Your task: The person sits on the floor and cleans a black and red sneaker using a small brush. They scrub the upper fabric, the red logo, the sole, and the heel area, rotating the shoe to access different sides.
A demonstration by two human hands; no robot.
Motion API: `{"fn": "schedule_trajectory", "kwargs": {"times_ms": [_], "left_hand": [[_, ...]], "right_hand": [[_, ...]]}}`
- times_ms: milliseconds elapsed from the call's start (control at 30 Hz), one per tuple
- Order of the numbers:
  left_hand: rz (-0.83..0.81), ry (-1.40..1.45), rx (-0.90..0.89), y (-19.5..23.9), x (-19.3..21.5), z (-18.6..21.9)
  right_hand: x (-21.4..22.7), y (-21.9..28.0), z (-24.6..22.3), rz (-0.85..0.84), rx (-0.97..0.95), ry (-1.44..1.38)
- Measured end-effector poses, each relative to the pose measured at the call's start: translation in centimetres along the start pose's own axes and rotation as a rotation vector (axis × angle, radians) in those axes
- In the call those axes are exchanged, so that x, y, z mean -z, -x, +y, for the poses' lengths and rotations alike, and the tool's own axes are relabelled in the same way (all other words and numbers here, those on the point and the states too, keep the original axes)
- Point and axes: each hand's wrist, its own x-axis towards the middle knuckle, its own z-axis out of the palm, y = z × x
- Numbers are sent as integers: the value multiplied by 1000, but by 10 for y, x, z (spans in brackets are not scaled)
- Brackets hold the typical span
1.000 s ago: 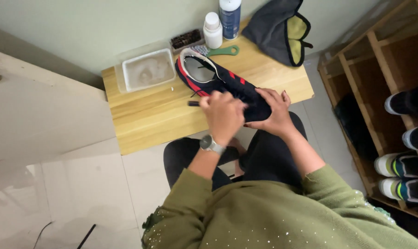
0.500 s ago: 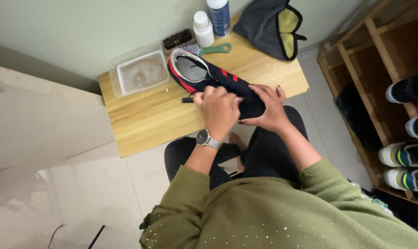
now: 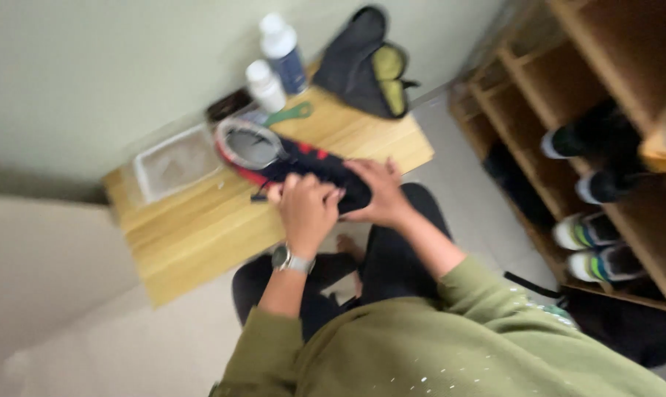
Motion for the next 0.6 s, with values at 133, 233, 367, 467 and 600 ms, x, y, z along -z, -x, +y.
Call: {"fn": "schedule_trajectory", "kwargs": {"times_ms": [133,233,367,467,600], "left_hand": [[56,-141,62,-1,2,-1],[57,-131,33,3,-3,4],[82,-151,51,4,-5,-16],[50,-117,45,5,8,0],[81,-192,38,10,-3,-11]], "right_hand": [[2,2,-3,54,-31,-12],[0,4,1,28,-28,19],[1,5,-1,30,-24,-3],[0,7,-3,31,-28,-11],[2,5,-4,27,-17,-3]]}}
